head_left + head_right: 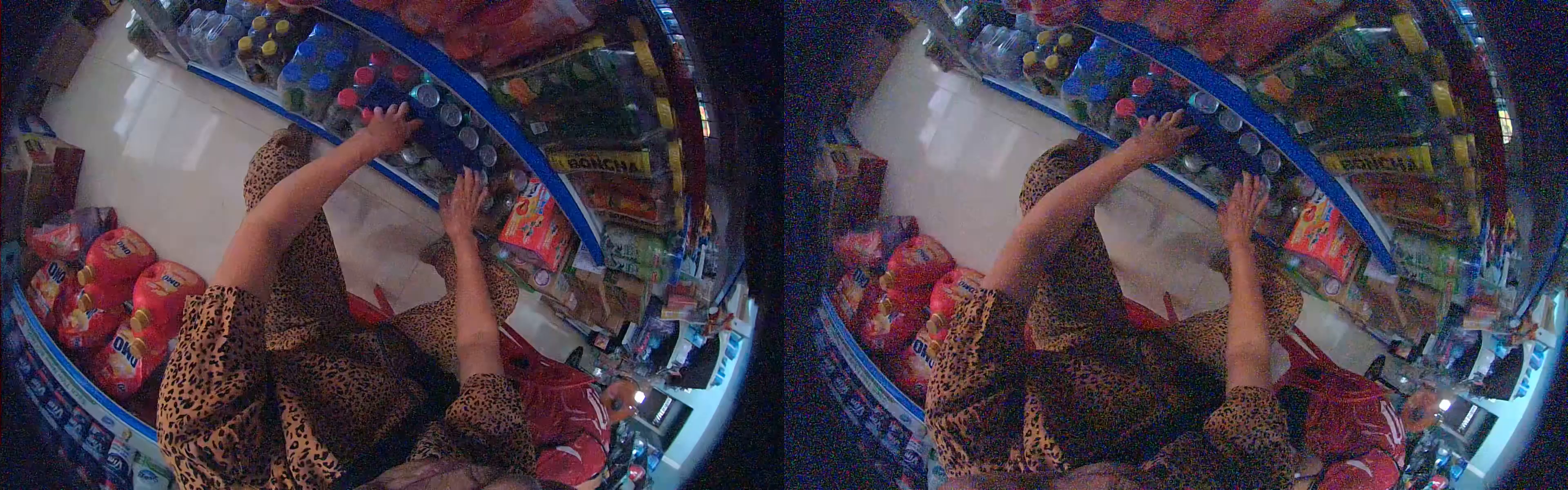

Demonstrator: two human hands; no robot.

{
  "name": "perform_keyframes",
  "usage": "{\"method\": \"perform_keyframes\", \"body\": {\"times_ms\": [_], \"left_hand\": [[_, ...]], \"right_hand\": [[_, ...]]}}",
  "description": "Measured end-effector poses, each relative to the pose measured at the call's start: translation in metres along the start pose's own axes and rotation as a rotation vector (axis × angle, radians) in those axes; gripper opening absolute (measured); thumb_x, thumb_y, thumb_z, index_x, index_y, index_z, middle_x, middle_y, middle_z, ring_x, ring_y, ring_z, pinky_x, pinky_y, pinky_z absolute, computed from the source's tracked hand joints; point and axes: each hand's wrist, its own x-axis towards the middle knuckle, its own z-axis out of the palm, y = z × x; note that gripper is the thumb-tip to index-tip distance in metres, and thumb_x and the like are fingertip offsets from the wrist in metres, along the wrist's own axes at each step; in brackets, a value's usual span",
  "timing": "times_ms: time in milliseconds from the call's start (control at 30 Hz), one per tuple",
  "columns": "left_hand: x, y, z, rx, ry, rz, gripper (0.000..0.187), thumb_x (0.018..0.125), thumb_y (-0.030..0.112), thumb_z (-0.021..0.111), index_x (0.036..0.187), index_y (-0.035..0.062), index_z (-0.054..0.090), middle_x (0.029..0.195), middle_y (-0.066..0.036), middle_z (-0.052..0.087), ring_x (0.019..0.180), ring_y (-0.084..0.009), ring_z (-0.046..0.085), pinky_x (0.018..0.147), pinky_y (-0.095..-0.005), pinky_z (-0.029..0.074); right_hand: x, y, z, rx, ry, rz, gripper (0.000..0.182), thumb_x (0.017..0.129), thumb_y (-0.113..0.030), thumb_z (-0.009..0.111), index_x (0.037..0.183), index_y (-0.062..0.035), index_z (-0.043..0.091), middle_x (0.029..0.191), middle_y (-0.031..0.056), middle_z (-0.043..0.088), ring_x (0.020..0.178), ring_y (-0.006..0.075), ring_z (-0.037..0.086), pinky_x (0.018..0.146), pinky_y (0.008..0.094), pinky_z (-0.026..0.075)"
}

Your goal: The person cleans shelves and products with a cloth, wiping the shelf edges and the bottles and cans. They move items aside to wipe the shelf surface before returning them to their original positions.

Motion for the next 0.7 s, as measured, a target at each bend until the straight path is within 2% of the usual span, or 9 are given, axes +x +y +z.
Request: {"method": "perform_keyframes", "body": {"times_ms": [67, 200, 300, 367, 467, 567, 700], "left_hand": [[0.001, 0.001, -0.005, -0.043, -0.026, -0.011, 0.05, 0.077, 0.023, 0.053, 0.126, 0.0266, 0.043, 0.125, -0.015, 0.04, 0.109, -0.0302, 0.045, 0.08, -0.0476, 0.041], [0.002, 0.003, -0.015, -0.109, -0.028, -0.008, 0.05, 0.075, 0.02, 0.056, 0.124, 0.026, 0.045, 0.118, -0.012, 0.044, 0.105, -0.0289, 0.047, 0.079, -0.0449, 0.042], [0.0, 0.004, -0.02, -0.09, 0.049, 0.011, 0.048, 0.073, 0.02, 0.058, 0.12, 0.025, 0.048, 0.115, -0.011, 0.045, 0.105, -0.0273, 0.047, 0.079, -0.045, 0.041], [-0.001, 0.004, -0.01, -0.085, 0.173, 0.032, 0.047, 0.071, 0.019, 0.059, 0.117, 0.0248, 0.05, 0.114, -0.01, 0.046, 0.103, -0.0269, 0.047, 0.08, -0.0445, 0.04], [-0.002, 0.003, -0.003, -0.066, 0.273, 0.047, 0.044, 0.069, 0.018, 0.059, 0.112, 0.0251, 0.053, 0.112, -0.009, 0.046, 0.1, -0.0263, 0.046, 0.079, -0.0439, 0.039], [-0.006, 0.003, -0.005, -0.053, 0.38, 0.078, 0.041, 0.068, 0.018, 0.058, 0.108, 0.0243, 0.054, 0.109, -0.009, 0.046, 0.097, -0.0266, 0.046, 0.078, -0.0437, 0.038], [-0.004, 0.003, -0.002, -0.033, 0.483, 0.098, 0.034, 0.068, 0.018, 0.058, 0.102, 0.0203, 0.057, 0.105, -0.009, 0.047, 0.097, -0.027, 0.045, 0.079, -0.0445, 0.037]], "right_hand": [[0.0, -0.002, -0.005, 0.013, -0.054, 0.032, 0.058, 0.069, -0.018, 0.065, 0.118, 0.0037, 0.042, 0.137, 0.0131, 0.023, 0.131, 0.0326, 0.012, 0.102, 0.0574, 0.007], [-0.008, -0.002, -0.005, -0.022, 0.042, -0.006, 0.055, 0.068, -0.016, 0.065, 0.115, 0.0023, 0.042, 0.132, 0.0152, 0.031, 0.127, 0.0327, 0.022, 0.102, 0.0521, 0.014], [-0.016, 0.003, -0.006, 0.009, 0.091, -0.049, 0.056, 0.067, -0.017, 0.065, 0.114, 0.0023, 0.042, 0.13, 0.0156, 0.033, 0.126, 0.0328, 0.024, 0.102, 0.0522, 0.014], [-0.021, 0.002, -0.011, 0.017, 0.112, -0.068, 0.056, 0.067, -0.017, 0.066, 0.114, 0.0024, 0.043, 0.129, 0.0159, 0.034, 0.126, 0.0326, 0.024, 0.102, 0.0522, 0.014], [-0.025, -0.008, -0.032, 0.076, 0.077, -0.036, 0.056, 0.065, -0.015, 0.066, 0.113, 0.0002, 0.044, 0.127, 0.016, 0.036, 0.125, 0.0315, 0.026, 0.102, 0.052, 0.014], [-0.026, -0.015, -0.051, 0.152, 0.098, -0.023, 0.053, 0.064, -0.009, 0.065, 0.114, -0.0049, 0.046, 0.126, 0.0159, 0.037, 0.124, 0.0315, 0.027, 0.102, 0.0482, 0.018], [-0.026, -0.018, -0.072, 0.459, 0.143, 0.062, 0.047, 0.064, -0.006, 0.064, 0.109, -0.0082, 0.051, 0.116, 0.0147, 0.045, 0.11, 0.0309, 0.042, 0.094, 0.0396, 0.033]]}}
